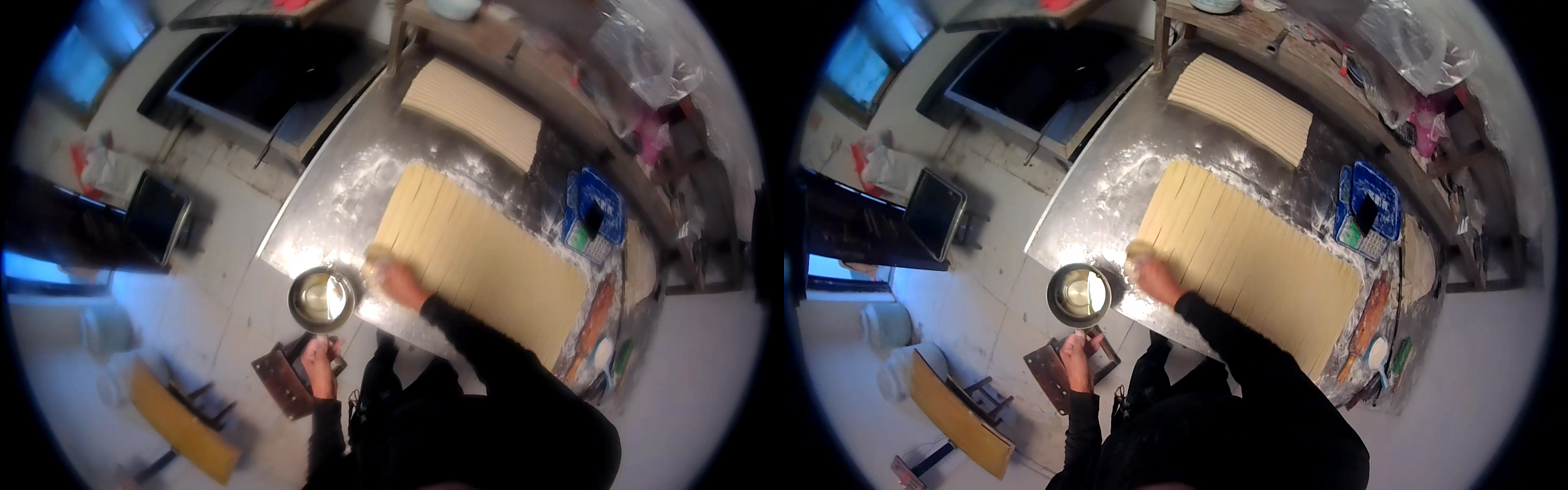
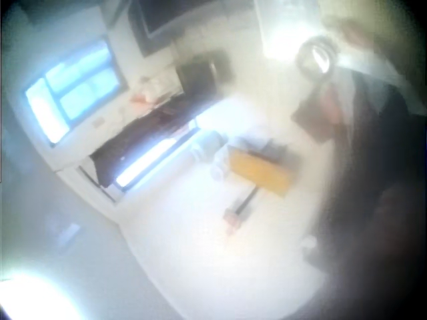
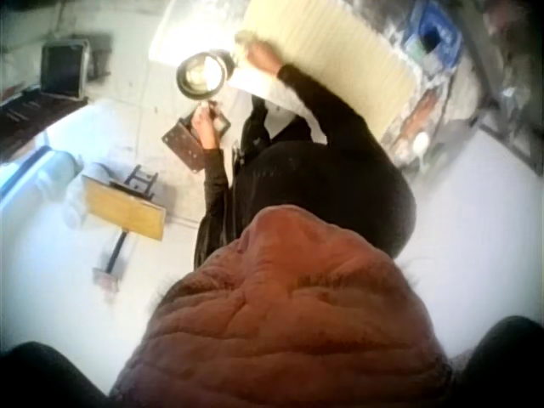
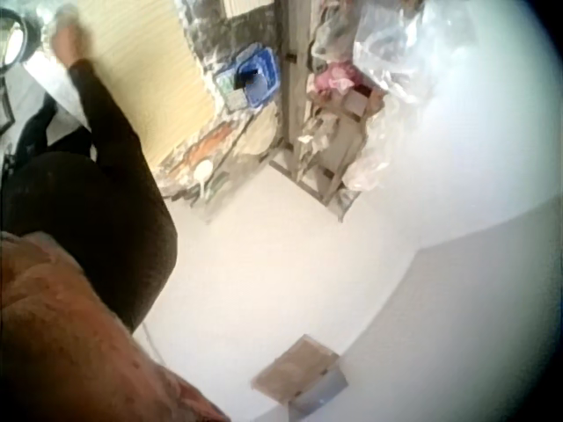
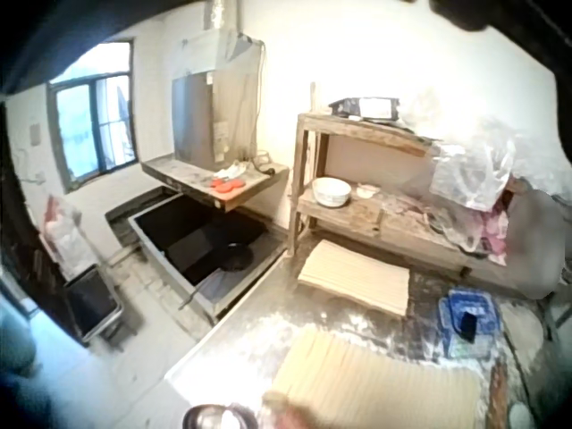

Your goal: The person cuts a large sheet of dough into strips using a long metal cutter. They then brush a liquid from a metal bowl onto the dough strips using a brush. Finally, the person folds the strips of dough over.

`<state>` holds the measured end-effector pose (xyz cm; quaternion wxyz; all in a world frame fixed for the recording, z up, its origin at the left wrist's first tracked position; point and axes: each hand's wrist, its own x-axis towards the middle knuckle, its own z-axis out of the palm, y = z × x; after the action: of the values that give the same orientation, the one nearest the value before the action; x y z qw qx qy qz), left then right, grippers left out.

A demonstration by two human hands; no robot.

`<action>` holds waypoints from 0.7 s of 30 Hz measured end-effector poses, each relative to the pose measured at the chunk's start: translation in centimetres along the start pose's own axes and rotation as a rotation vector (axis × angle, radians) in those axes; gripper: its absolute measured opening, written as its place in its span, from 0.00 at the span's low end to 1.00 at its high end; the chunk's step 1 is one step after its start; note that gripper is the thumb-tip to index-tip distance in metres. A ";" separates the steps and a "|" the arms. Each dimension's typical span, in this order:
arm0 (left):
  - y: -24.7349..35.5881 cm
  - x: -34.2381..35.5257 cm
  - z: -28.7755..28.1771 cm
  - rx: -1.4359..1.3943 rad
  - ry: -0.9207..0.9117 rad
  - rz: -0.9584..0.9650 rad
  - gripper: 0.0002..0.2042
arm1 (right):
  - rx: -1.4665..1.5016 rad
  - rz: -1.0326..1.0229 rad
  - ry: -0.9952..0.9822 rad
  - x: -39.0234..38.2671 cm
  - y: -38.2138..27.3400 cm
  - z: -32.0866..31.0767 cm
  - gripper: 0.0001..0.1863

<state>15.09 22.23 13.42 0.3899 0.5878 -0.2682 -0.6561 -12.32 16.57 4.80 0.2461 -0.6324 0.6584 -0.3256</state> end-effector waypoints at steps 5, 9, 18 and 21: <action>0.6 -0.1 0.1 0.015 0.018 0.016 0.11 | 0.190 0.068 -0.071 -4.8 -8.2 -0.2 0.14; 1.4 -0.9 1.7 0.055 -0.008 0.051 0.10 | 0.495 0.246 0.278 -4.7 -7.2 -3.5 0.17; -1.0 -3.9 8.4 0.185 -0.158 -0.001 0.10 | 0.983 0.574 0.742 -23.0 4.4 -10.7 0.13; -3.2 -4.5 10.8 0.227 -0.242 -0.032 0.10 | 0.531 0.616 0.901 -35.1 8.6 -16.2 0.13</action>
<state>3.90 26.58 15.16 0.2754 0.5489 -0.3763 -0.6937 -27.28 53.26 6.16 0.1753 -0.1296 0.7469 -0.6282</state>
